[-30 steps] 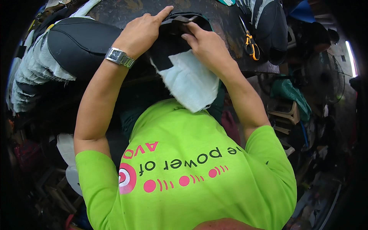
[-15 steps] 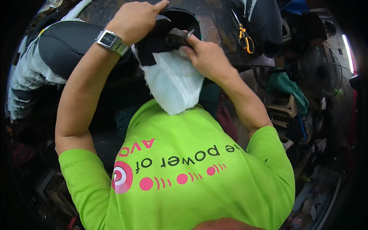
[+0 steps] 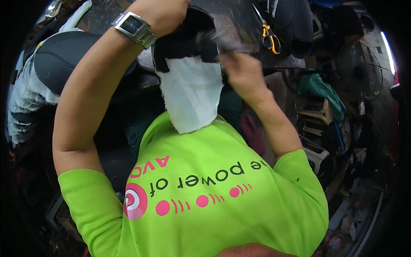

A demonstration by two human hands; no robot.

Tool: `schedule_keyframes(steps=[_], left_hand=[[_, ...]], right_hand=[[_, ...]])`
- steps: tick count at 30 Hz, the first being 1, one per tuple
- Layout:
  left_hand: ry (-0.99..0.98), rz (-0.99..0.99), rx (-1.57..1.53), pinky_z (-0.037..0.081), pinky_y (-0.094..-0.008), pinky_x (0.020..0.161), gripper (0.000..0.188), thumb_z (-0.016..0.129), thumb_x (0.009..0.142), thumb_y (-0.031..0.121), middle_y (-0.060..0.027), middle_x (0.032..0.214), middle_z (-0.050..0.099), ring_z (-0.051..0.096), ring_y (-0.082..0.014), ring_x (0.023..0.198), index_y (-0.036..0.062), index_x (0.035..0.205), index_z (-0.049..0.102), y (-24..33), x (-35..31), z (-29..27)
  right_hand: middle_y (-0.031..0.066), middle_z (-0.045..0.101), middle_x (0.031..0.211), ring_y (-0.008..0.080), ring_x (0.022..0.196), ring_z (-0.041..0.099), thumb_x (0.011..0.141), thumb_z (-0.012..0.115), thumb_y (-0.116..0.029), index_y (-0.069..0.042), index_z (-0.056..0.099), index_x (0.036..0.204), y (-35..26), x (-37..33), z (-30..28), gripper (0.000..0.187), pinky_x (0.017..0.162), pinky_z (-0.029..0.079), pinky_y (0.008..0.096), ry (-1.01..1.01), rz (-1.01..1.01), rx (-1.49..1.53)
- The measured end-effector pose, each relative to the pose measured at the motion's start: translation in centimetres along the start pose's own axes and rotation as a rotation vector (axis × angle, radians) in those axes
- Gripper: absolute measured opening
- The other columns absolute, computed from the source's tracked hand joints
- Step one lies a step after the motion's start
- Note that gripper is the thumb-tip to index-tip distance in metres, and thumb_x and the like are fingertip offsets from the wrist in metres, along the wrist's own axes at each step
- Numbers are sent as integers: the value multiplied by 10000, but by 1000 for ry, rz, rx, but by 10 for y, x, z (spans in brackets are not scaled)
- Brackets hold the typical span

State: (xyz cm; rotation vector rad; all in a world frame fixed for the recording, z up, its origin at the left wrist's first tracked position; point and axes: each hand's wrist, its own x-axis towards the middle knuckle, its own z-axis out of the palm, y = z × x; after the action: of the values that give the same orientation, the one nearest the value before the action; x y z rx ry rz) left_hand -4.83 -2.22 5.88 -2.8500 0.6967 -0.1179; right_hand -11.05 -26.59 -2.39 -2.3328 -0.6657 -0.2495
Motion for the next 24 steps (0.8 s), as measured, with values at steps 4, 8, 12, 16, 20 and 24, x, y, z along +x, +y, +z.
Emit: schedule_keyframes(steps=[4,8,12,16,20,24], left_hand=[[34,34,27,586,-447,672,268,552,947,217,-158,800,752,757,-311,770,58,891,760,0,20,11],[-10,48,42,596,-431,689,259,569,904,202,-159,818,762,762,-304,775,62,846,779,3,31,22],[-25,26,34,593,-435,683,266,565,904,196,-165,794,758,760,-309,756,61,827,780,7,33,28],[25,3,-68,596,-448,733,290,560,908,108,-197,872,752,750,-356,802,85,1156,706,16,31,39],[140,-8,-19,612,-408,751,563,575,914,-9,-180,932,758,749,-332,803,146,1455,604,21,20,47],[97,-47,-216,598,-446,794,548,568,936,21,-219,1029,733,729,-372,881,133,1473,568,4,6,33]], right_hand=[[238,715,876,443,771,716,999,637,-295,-196,490,1490,24,12,20,522,682,574,540,-93,50,-273],[245,704,811,460,736,707,1006,617,-306,-195,489,1474,34,33,32,498,673,576,555,8,14,-350],[244,710,832,476,769,699,1007,609,-295,-175,517,1441,30,37,25,460,704,569,562,22,49,-294],[237,723,924,460,872,690,1006,633,-268,-96,646,1234,24,12,9,286,764,557,501,-28,170,-215],[241,714,918,431,860,713,990,671,-200,-69,648,1321,14,-26,1,357,764,556,436,-14,241,-67],[233,736,1094,378,1013,731,971,707,-185,-100,623,1376,-1,-50,-14,422,879,565,405,-38,337,57]])
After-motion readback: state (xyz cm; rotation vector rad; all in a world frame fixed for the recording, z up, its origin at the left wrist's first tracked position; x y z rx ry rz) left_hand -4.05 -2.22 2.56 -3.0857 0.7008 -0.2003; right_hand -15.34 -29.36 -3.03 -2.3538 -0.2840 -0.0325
